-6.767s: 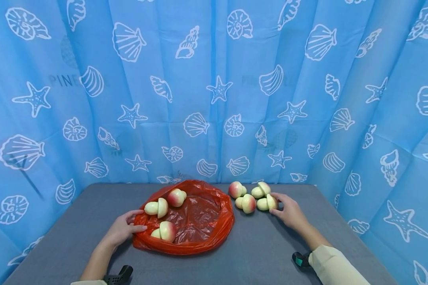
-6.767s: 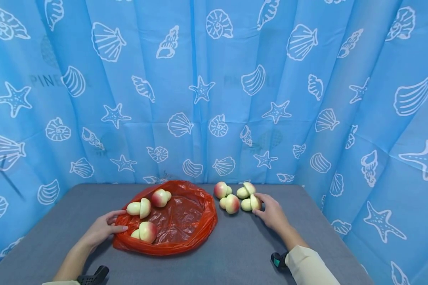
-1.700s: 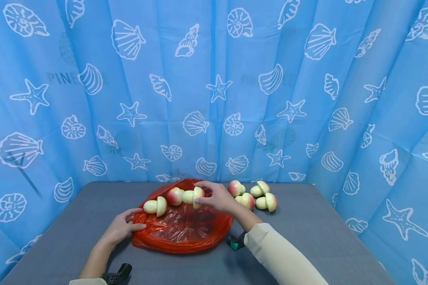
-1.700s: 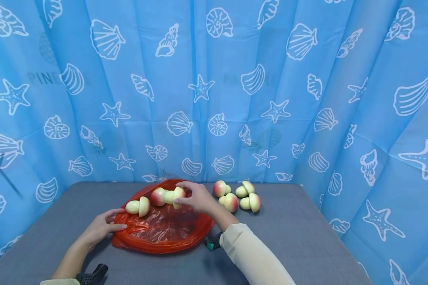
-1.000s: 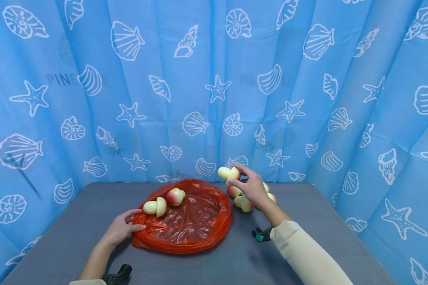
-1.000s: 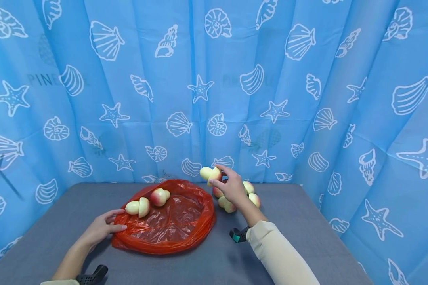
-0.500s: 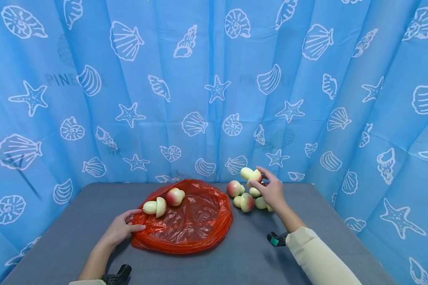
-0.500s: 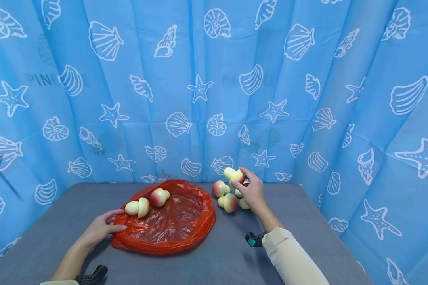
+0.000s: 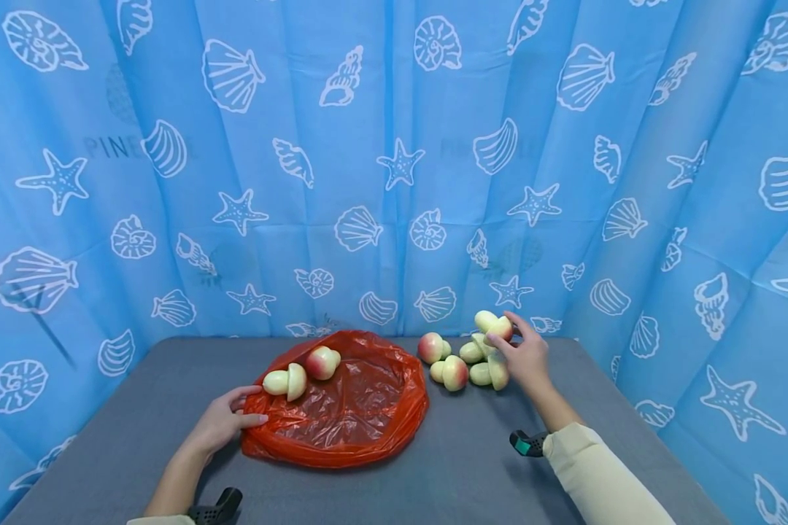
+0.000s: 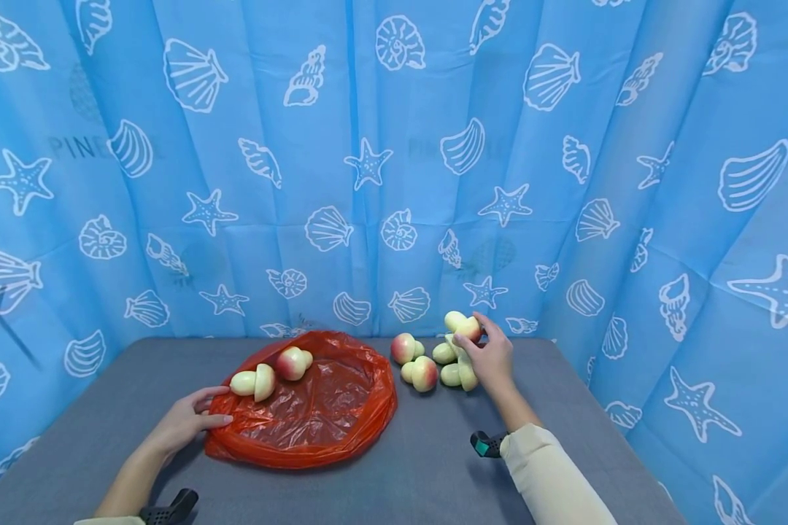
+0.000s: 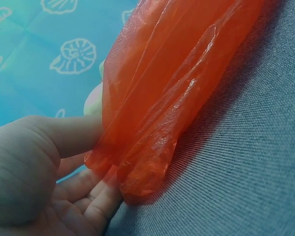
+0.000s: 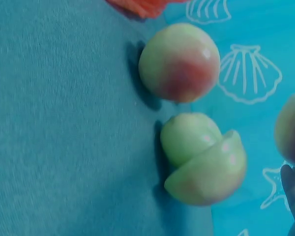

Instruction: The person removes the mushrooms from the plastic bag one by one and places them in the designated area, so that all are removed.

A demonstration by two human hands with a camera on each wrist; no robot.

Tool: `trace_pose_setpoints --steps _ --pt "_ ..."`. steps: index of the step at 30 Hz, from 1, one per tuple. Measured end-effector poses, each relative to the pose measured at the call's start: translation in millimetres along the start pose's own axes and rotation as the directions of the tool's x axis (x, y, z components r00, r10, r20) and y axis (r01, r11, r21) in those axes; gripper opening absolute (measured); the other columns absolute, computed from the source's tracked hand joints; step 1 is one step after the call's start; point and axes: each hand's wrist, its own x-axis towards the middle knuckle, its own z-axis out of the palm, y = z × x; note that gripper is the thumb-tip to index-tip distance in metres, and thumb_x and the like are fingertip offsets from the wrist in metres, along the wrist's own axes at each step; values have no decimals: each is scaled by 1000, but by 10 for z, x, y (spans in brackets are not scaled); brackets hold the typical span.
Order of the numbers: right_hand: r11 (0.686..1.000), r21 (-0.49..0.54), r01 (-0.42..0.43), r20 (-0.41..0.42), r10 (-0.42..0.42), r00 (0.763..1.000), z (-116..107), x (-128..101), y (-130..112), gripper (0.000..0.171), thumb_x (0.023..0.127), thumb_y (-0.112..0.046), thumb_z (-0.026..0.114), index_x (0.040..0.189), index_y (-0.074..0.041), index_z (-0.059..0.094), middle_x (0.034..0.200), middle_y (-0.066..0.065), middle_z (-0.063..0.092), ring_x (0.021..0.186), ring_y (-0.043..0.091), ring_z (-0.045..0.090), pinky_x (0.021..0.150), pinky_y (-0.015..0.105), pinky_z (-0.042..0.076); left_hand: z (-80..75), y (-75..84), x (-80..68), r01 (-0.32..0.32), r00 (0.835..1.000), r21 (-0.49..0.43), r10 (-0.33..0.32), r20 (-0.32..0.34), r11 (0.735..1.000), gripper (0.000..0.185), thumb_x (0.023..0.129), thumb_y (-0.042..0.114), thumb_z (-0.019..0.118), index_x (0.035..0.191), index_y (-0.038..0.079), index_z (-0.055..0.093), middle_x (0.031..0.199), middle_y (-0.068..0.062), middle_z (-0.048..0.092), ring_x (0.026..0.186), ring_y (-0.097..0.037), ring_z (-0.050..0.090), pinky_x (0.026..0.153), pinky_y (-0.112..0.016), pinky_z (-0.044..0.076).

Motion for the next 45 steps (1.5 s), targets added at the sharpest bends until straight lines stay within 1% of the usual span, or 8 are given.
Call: trace_pose_setpoints --steps 5,10,14,19,22,27,33,45 --pt "998 -48 -28 -23 27 999 -49 0 92 55 85 -18 77 133 0 56 127 24 57 104 38 59 81 50 52 -3 20 -9 3 1000 -4 -3 -2 1000 73 83 29 77 141 0 44 136 -33 45 114 -42 52 89 -54 48" --pt "993 -97 -68 -20 67 998 -75 -11 208 57 87 -20 75 135 0 53 132 24 54 106 38 57 81 49 51 -7 30 -12 1 1000 2 -1 -5 1000 73 83 30 78 141 0 45 135 -33 46 113 -41 52 89 -54 48" --pt "990 -124 -73 -28 70 997 -81 -2 288 56 87 -18 75 134 1 53 127 26 56 102 38 56 81 50 47 -18 31 -13 0 1000 -3 0 -5 1000 73 83 30 78 141 1 45 135 -33 47 112 -39 53 89 -53 48" --pt "981 -168 -98 -15 97 995 -72 19 361 55 87 -17 74 133 4 52 130 28 53 115 42 50 94 54 40 -36 25 -13 3 1000 -9 -3 -5 1000 72 83 30 77 141 1 45 135 -32 47 112 -39 52 88 -51 49" --pt "972 -207 -115 13 121 993 -64 37 404 56 87 -18 74 134 4 52 132 29 51 121 44 47 99 55 36 -38 21 -12 3 1000 -14 -3 -5 1000 73 83 29 78 141 0 45 133 -32 48 109 -36 54 85 -48 50" --pt "953 -286 -96 97 128 987 -62 83 471 57 87 -18 73 134 6 51 131 31 51 121 46 45 98 57 36 -29 12 -8 8 1000 -37 -8 -2 999 72 83 26 78 141 0 44 130 -30 51 104 -31 56 78 -42 52" --pt "929 -361 -78 220 166 961 -64 130 517 57 89 -18 70 135 7 48 131 33 49 120 50 44 96 59 37 -26 10 1 9 1000 -36 -9 -6 999 73 83 28 78 141 0 45 130 -29 51 104 -31 56 80 -43 52" --pt "910 -405 -89 315 230 921 -39 156 609 57 91 -16 66 138 8 45 135 34 45 122 51 42 98 60 36 5 -23 25 9 1000 -40 -9 -14 999 73 81 27 79 140 0 46 128 -27 54 101 -28 58 79 -41 53"
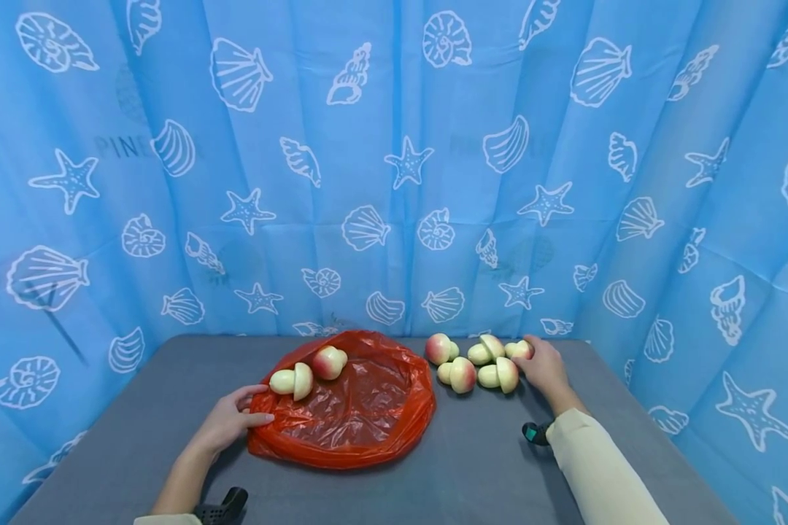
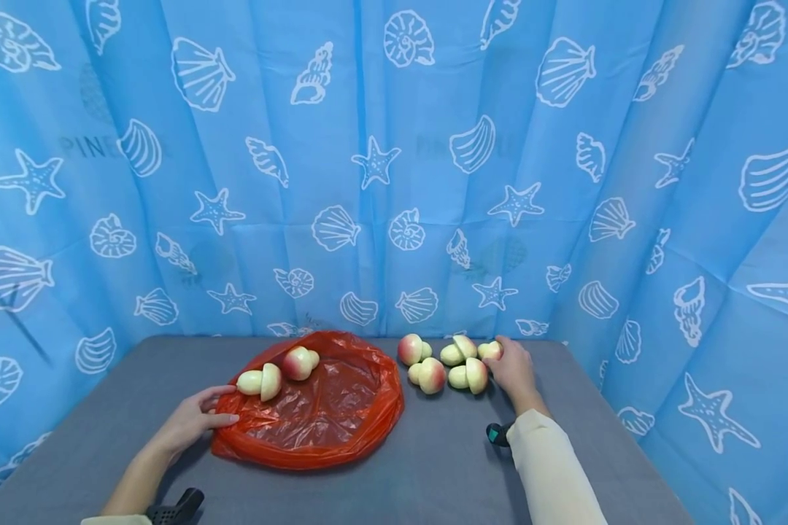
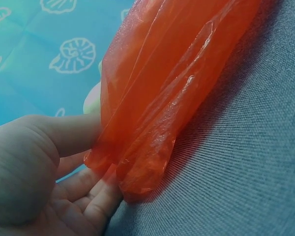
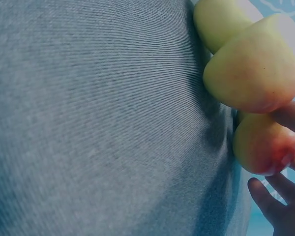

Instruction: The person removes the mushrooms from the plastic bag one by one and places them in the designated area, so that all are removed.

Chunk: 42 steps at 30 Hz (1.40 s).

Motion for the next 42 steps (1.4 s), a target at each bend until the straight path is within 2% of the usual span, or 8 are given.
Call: trace_pose_setpoints --steps 10,20,30,36,42 --pt "1000 3 -3 23 2 1000 -38 17 4 59 92 -17 65 140 8 42 137 35 43 124 51 41 99 60 35 2 33 -11 -11 1000 -10 11 4 1000 72 82 26 79 140 -1 45 128 -28 54 101 -28 59 80 -43 53" --pt "999 24 41 -4 -41 999 -107 31 -10 60 91 -20 66 139 8 43 138 34 43 126 51 38 100 61 33 -16 32 -29 -14 1000 6 14 4 1000 71 83 26 78 140 -1 45 130 -30 53 104 -30 58 83 -45 52" --pt "994 90 67 -35 -64 997 -271 -73 -223 56 95 -22 62 142 3 43 144 32 37 131 51 31 101 63 31 -18 26 -21 -16 1000 30 16 6 999 71 83 28 77 140 0 46 132 -31 50 108 -34 56 84 -48 51" --pt "987 110 121 -100 -110 989 -312 -197 -442 52 95 -20 63 139 2 48 139 30 44 128 48 38 99 62 34 -14 3 -12 -7 1000 36 7 7 999 71 83 29 77 141 1 46 134 -32 48 112 -39 54 88 -52 49" --pt "965 146 218 -217 -184 959 -266 -313 -607 41 93 -18 66 129 1 57 125 26 57 114 43 52 90 57 43 -7 2 -6 -4 1000 27 4 11 1000 72 83 29 77 141 1 45 135 -31 48 111 -38 54 88 -52 49"
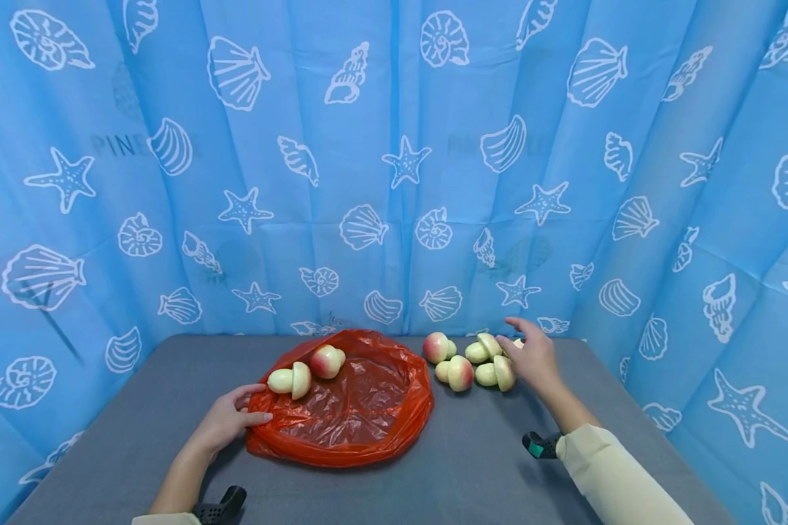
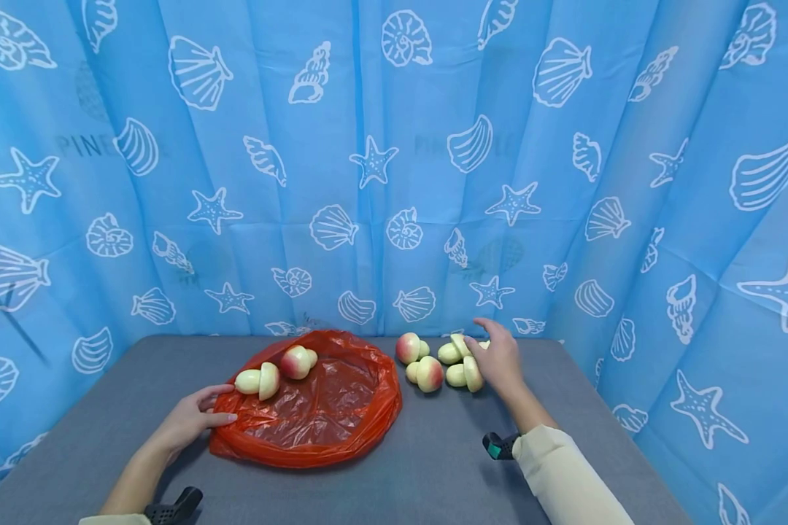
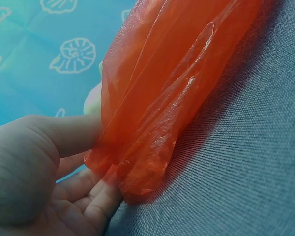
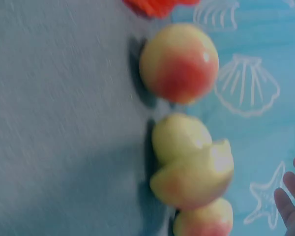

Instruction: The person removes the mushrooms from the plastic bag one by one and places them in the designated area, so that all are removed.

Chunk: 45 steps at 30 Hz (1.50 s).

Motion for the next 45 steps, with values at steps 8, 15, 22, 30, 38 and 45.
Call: trace_pose_setpoints --steps 8,15,22,30,38,45 --pt "988 112 103 -94 -93 991 128 -153 -225 31 90 -11 70 118 1 64 117 20 64 101 38 62 84 52 50 -3 9 -6 -4 1000 -3 4 -2 1000 73 82 30 78 140 0 46 133 -31 50 109 -35 56 87 -50 50" --pt "966 220 133 -64 -122 990 270 -265 -398 30 87 -4 72 115 3 65 112 18 66 100 35 62 81 51 53 5 3 -32 -1 1000 -11 1 6 1000 72 83 29 78 141 0 45 132 -29 50 107 -33 56 84 -47 52" --pt "957 214 197 -19 -198 980 446 -326 -549 28 85 -6 74 113 -1 68 106 14 67 94 32 64 78 47 54 16 -8 -21 1 1000 -3 -1 11 1000 72 83 31 78 140 1 46 131 -29 51 106 -32 56 85 -48 51" --pt "937 295 185 154 -238 959 571 -248 -848 33 89 -12 72 120 -3 65 116 13 66 104 33 62 82 48 53 -4 18 -39 -44 999 13 44 1 999 71 84 28 76 141 0 45 133 -30 49 108 -34 55 88 -50 49" --pt "935 333 126 370 -252 894 760 -156 -1170 37 90 -15 71 125 -8 63 116 14 65 99 32 63 80 40 54 -21 26 -39 -26 1000 27 26 0 999 71 84 30 76 141 1 45 132 -30 50 109 -36 54 88 -51 49" --pt "949 307 76 514 -233 825 971 -77 -1370 46 91 -22 71 133 -8 57 124 12 62 110 32 59 89 44 52 -11 18 -35 -37 999 25 37 0 999 71 84 30 76 141 1 45 131 -29 51 109 -35 55 89 -53 48"
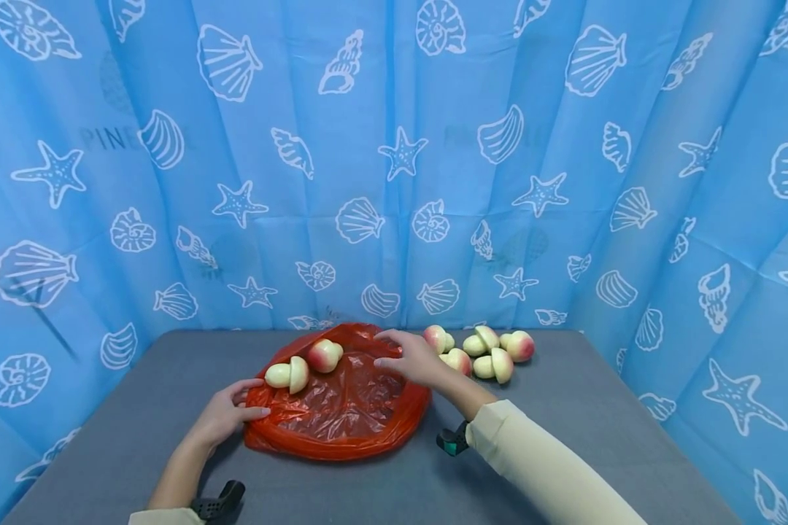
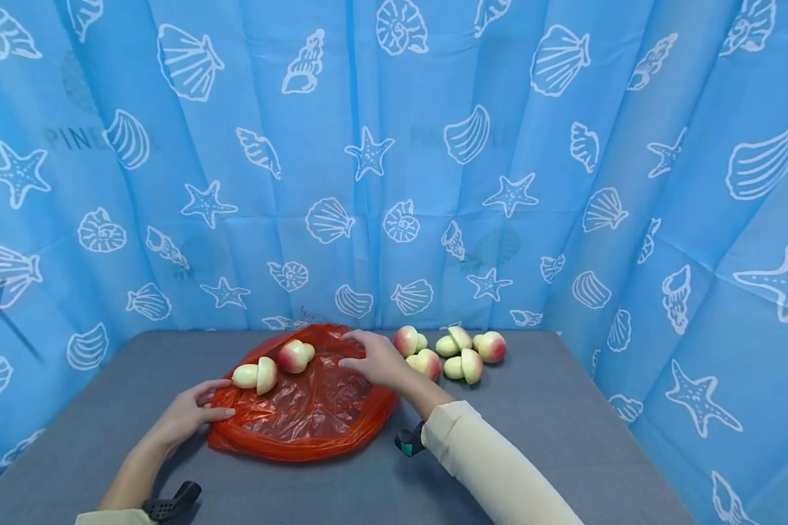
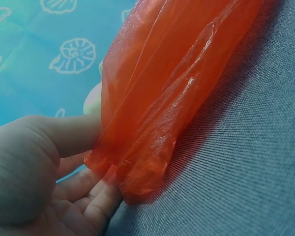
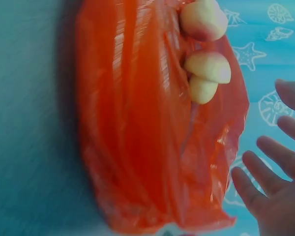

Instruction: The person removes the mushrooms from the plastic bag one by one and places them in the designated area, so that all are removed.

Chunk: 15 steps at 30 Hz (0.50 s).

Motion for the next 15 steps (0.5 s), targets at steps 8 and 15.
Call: trace_pose_setpoints --steps 8,15 --pt "1000 -23 -21 10 21 1000 173 239 -78 40 92 -25 70 128 -11 62 122 6 64 109 25 61 86 38 53 -13 39 -9 4 1000 -2 -4 1 1000 71 84 28 76 141 0 44 133 -30 50 111 -37 54 89 -53 48" --pt "999 -47 0 -27 -1 1000 361 424 -27 36 93 -25 68 124 -9 64 120 6 64 109 23 59 91 39 49 -11 29 8 46 999 -22 -45 23 999 73 84 30 76 142 1 44 134 -31 48 113 -39 52 91 -54 46"
